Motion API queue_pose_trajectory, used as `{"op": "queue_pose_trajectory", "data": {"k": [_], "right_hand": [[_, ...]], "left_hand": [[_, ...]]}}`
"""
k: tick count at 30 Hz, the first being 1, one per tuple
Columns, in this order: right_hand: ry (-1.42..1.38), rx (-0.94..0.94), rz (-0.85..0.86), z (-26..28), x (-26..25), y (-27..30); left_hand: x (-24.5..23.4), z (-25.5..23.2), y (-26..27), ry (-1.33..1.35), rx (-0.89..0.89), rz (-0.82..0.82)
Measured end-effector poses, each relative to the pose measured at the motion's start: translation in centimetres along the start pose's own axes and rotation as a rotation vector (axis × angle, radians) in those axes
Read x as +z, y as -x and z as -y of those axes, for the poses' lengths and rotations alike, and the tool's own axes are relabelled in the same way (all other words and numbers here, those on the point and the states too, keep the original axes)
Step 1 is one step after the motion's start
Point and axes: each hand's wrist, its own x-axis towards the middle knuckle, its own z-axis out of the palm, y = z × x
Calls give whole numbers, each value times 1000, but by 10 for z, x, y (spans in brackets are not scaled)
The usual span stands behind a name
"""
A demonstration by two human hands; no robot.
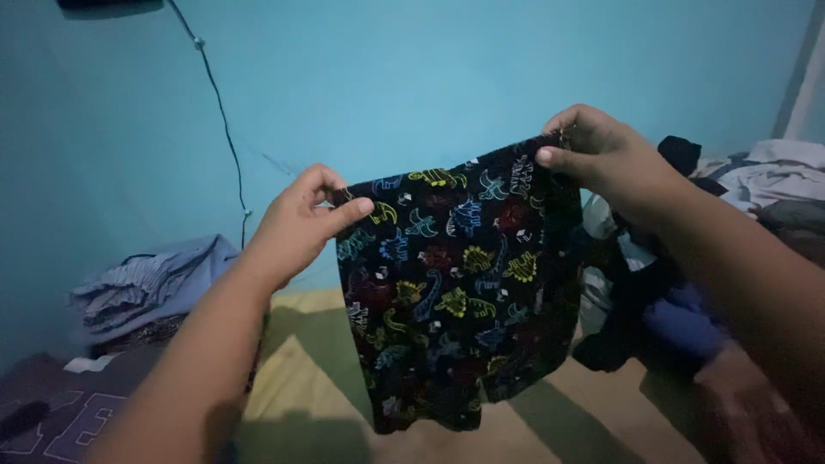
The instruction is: Ironing and folding a grey sweatshirt and a pair of patterned shorts.
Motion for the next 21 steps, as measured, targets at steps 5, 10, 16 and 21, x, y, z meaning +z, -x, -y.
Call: {"op": "queue_pose_trajectory", "data": {"k": [5, 10, 16, 21], "right_hand": [[-160, 193, 69, -2, -5, 0], [-341, 109, 174, -39, -21, -2], [-282, 440, -23, -62, 12, -19], [-189, 550, -153, -63, 47, -28]], "left_hand": [[-7, -2, -5, 533, -77, 79], [-15, 16, -10, 525, -256, 269], [28, 39, -24, 868, -191, 241], [89, 42, -42, 881, -524, 126]]}}
